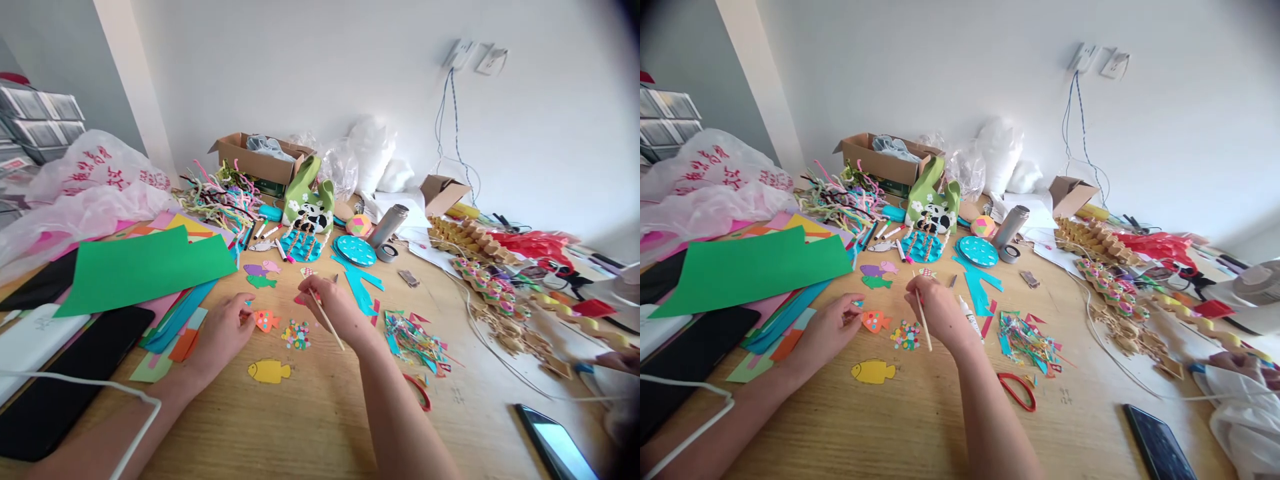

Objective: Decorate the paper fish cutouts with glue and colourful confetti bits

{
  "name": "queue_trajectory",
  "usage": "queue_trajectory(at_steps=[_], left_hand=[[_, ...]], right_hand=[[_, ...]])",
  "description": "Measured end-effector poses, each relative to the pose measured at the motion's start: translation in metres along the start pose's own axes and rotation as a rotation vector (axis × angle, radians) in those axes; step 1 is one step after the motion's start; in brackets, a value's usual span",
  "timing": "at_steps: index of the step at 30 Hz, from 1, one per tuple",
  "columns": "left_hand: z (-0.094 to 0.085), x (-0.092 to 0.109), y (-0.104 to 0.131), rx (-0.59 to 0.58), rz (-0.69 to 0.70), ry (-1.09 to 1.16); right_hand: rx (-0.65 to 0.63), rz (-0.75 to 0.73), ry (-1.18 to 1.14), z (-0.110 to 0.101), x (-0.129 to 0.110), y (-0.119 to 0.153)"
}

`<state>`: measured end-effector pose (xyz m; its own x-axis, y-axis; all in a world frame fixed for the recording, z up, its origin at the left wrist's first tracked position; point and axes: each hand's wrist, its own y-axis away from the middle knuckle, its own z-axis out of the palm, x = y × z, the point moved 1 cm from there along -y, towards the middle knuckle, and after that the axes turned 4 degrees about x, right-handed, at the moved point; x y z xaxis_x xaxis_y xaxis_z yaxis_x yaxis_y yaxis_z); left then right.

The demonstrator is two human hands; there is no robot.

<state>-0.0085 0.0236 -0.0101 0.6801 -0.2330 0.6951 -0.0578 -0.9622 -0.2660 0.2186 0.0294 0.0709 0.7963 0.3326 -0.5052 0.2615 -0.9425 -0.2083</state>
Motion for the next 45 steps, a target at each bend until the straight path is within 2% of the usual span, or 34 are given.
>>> queue_trajectory(at_steps=[3, 5, 8, 11, 16, 18, 20, 23, 25, 30, 32, 36, 39, 42, 45], left_hand=[[-0.003, 0.004, 0.001, -0.025, 0.049, -0.069], [-0.005, 0.007, 0.001, -0.038, 0.094, -0.117], [-0.008, 0.010, 0.003, -0.030, 0.197, -0.270], [-0.008, 0.009, 0.005, -0.020, 0.280, -0.388], [-0.003, 0.001, 0.009, -0.060, 0.325, -0.446], [-0.001, -0.002, 0.008, -0.069, 0.334, -0.462], [0.000, -0.005, 0.007, -0.071, 0.342, -0.471], [0.000, -0.006, 0.006, -0.091, 0.344, -0.474], [0.001, -0.006, 0.005, -0.100, 0.342, -0.472], [0.000, 0.000, 0.006, -0.101, 0.329, -0.475], [-0.001, 0.004, 0.007, -0.120, 0.322, -0.479], [-0.003, 0.013, 0.009, -0.135, 0.285, -0.496], [-0.003, 0.017, 0.010, -0.135, 0.264, -0.520], [-0.004, 0.019, 0.011, -0.130, 0.267, -0.525], [-0.005, 0.020, 0.011, -0.104, 0.282, -0.488]], right_hand=[[-0.132, -0.040, 0.330, -0.003, -0.004, 0.027], [-0.270, -0.038, 0.521, 0.001, -0.004, 0.048], [-0.383, -0.007, 0.668, 0.007, -0.003, 0.076], [-0.408, 0.060, 0.698, 0.009, -0.004, 0.092], [-0.370, 0.065, 0.663, 0.006, -0.010, 0.100], [-0.310, 0.064, 0.609, 0.000, -0.008, 0.101], [-0.187, 0.138, 0.555, -0.011, 0.000, 0.099], [0.022, 0.333, 0.517, -0.027, 0.018, 0.095], [0.071, 0.420, 0.503, -0.031, 0.030, 0.091], [0.030, 0.478, 0.516, -0.011, 0.055, 0.083], [0.063, 0.520, 0.494, -0.004, 0.061, 0.082], [0.330, 0.541, 0.331, -0.013, 0.060, 0.074], [0.472, 0.451, 0.012, -0.029, 0.047, 0.055], [0.414, 0.407, -0.368, -0.035, 0.027, 0.029], [0.393, 0.377, -0.772, -0.027, 0.008, 0.003]])
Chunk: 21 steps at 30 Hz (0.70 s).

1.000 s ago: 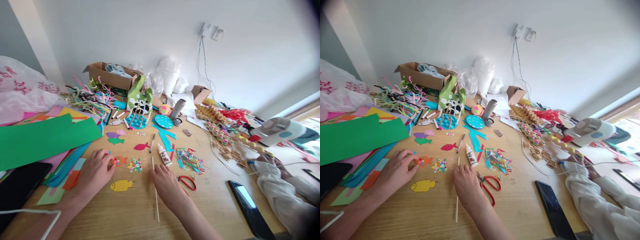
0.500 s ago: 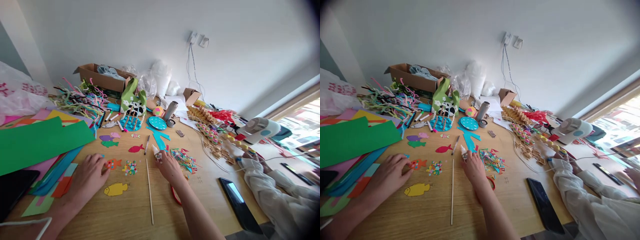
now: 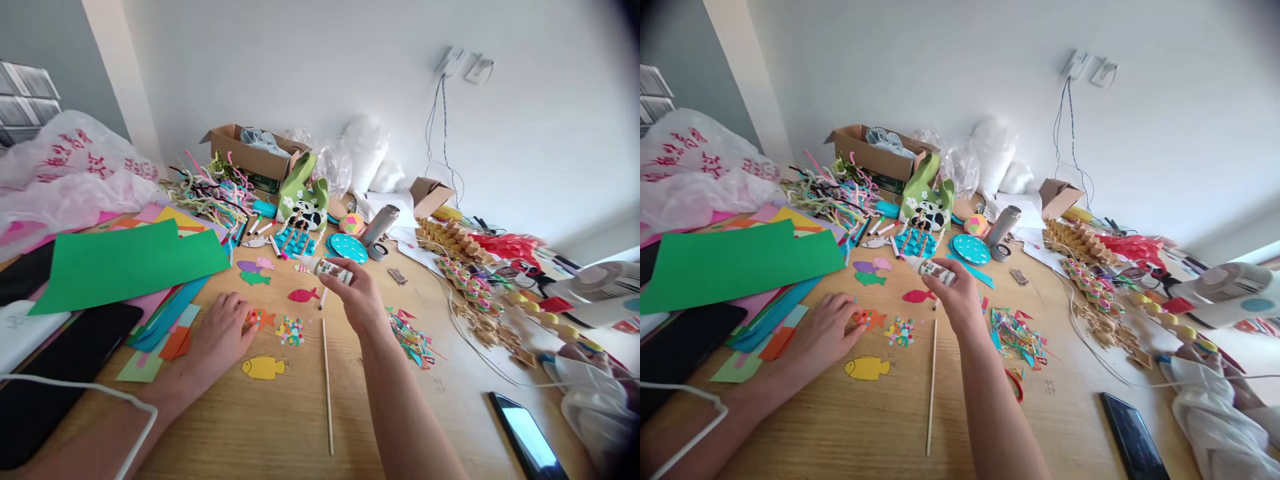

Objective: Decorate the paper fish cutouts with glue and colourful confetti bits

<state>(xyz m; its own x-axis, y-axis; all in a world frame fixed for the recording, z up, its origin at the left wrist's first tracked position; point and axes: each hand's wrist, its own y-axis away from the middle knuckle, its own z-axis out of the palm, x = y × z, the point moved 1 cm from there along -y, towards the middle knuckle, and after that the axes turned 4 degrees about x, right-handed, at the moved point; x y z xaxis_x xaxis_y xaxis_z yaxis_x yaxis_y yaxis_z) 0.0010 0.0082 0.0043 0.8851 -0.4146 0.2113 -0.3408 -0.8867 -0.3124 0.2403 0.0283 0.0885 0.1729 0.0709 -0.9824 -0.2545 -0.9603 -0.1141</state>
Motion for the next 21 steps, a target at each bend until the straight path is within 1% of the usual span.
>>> queue_trajectory(at_steps=[2, 5, 9, 11, 13, 16, 21], left_hand=[[0.000, 0.000, 0.000, 0.008, 0.008, 0.029], [0.001, -0.001, -0.001, -0.008, 0.019, 0.062], [0.006, -0.002, -0.003, -0.016, 0.014, 0.082], [0.007, -0.002, -0.003, -0.008, 0.006, 0.088], [0.007, -0.002, -0.004, -0.003, 0.001, 0.092], [0.006, -0.003, -0.004, 0.019, -0.004, 0.099], [0.001, -0.002, -0.003, 0.044, 0.030, 0.145]], right_hand=[[-0.031, 0.046, -0.180, 0.018, -0.002, -0.005], [-0.053, 0.119, -0.337, 0.036, 0.001, -0.010], [-0.067, 0.156, -0.465, 0.045, 0.010, -0.016], [-0.049, 0.163, -0.521, 0.046, 0.016, -0.018], [-0.026, 0.177, -0.542, 0.047, 0.022, -0.018], [-0.035, 0.171, -0.488, 0.047, 0.030, -0.016], [-0.045, 0.076, -0.368, 0.046, 0.043, -0.010]])
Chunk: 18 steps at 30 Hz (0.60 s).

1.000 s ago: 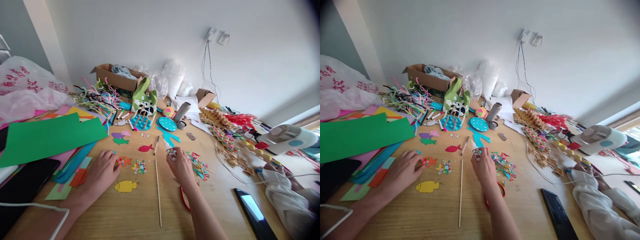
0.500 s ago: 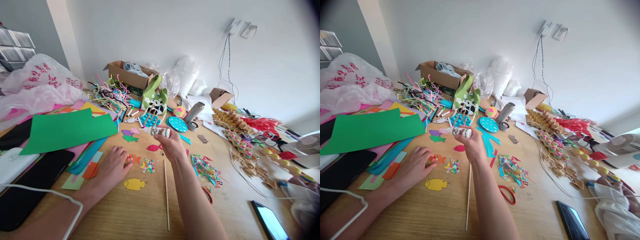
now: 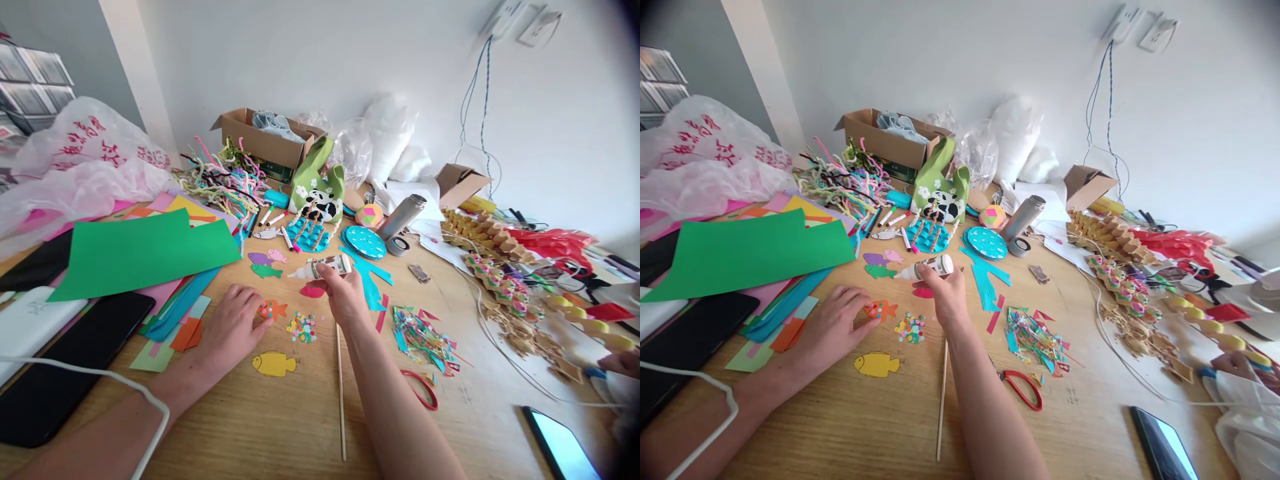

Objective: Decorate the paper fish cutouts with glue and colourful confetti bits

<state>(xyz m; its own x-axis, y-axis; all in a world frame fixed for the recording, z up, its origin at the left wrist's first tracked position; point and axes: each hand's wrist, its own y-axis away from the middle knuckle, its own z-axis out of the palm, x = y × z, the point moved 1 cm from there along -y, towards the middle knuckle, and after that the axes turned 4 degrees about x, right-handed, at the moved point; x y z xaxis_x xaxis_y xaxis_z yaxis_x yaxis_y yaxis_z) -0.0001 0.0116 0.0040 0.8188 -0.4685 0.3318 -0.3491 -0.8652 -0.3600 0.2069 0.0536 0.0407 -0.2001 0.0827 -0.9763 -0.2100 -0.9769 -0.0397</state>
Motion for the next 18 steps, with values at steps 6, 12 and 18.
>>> queue_trajectory(at_steps=[6, 12, 18], left_hand=[[-0.011, 0.012, 0.004, -0.013, 0.077, -0.047], [-0.013, 0.026, 0.016, -0.069, 0.112, -0.145], [-0.008, 0.030, 0.021, -0.141, 0.121, -0.222]], right_hand=[[0.060, -0.091, 0.266, 0.004, 0.008, 0.009], [0.056, -0.221, 0.598, 0.013, 0.012, 0.019], [0.022, -0.268, 0.788, 0.020, 0.018, 0.025]])
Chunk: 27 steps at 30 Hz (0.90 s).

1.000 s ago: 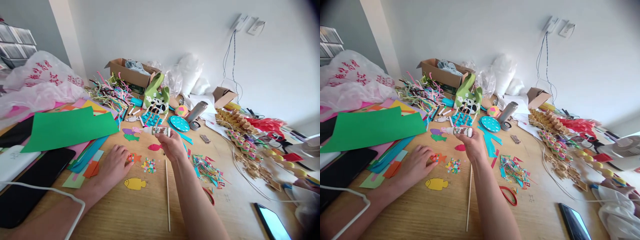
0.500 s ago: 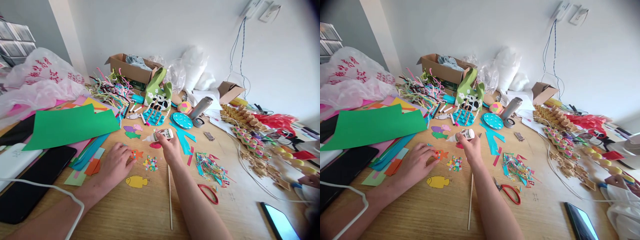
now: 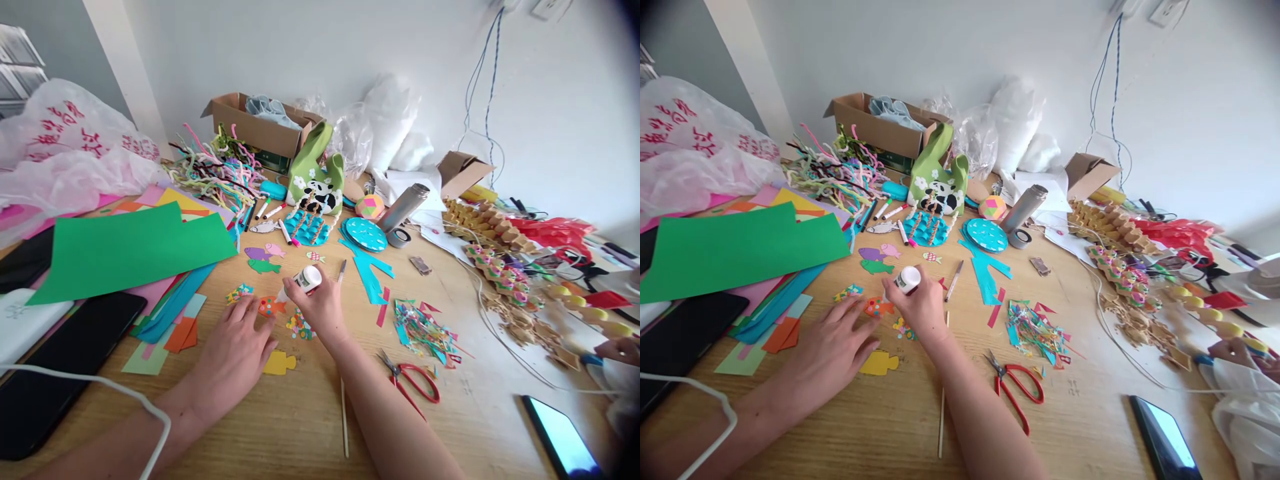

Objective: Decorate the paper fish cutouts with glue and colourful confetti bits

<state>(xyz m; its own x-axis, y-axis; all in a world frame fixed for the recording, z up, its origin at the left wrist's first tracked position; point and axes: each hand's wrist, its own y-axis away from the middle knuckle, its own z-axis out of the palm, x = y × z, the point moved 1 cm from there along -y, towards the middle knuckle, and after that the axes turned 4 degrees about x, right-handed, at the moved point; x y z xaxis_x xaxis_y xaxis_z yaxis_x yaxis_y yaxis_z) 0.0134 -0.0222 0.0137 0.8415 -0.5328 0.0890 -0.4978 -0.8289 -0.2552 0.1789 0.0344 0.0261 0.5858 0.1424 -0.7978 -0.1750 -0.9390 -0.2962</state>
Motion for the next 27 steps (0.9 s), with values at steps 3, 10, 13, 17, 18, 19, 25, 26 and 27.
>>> queue_trajectory(at_steps=[3, 10, 13, 17, 18, 19, 25, 26, 27], left_hand=[[0.001, 0.001, 0.000, -0.021, -0.001, 0.002], [0.001, 0.002, -0.001, -0.051, -0.019, 0.015], [0.001, 0.002, -0.001, -0.060, -0.021, 0.026], [0.001, 0.003, -0.001, -0.017, -0.033, 0.057], [0.001, 0.003, -0.001, -0.010, -0.037, 0.063], [0.001, 0.003, -0.001, -0.010, -0.039, 0.068], [0.001, 0.004, -0.001, -0.044, -0.032, 0.039], [0.001, 0.004, -0.001, -0.050, -0.028, 0.021], [0.001, 0.004, -0.001, -0.059, -0.024, 0.004]], right_hand=[[-0.003, -0.022, 0.056, 0.005, 0.002, 0.002], [-0.018, -0.036, 0.112, 0.011, 0.005, 0.004], [-0.008, -0.040, 0.126, 0.011, 0.004, 0.004], [0.003, -0.041, 0.146, 0.011, 0.003, 0.004], [0.004, -0.045, 0.147, 0.011, 0.003, 0.004], [0.005, -0.050, 0.148, 0.012, 0.003, 0.004], [0.002, -0.075, 0.163, 0.013, 0.003, 0.005], [0.000, -0.079, 0.166, 0.013, 0.003, 0.005], [-0.001, -0.083, 0.169, 0.013, 0.003, 0.005]])
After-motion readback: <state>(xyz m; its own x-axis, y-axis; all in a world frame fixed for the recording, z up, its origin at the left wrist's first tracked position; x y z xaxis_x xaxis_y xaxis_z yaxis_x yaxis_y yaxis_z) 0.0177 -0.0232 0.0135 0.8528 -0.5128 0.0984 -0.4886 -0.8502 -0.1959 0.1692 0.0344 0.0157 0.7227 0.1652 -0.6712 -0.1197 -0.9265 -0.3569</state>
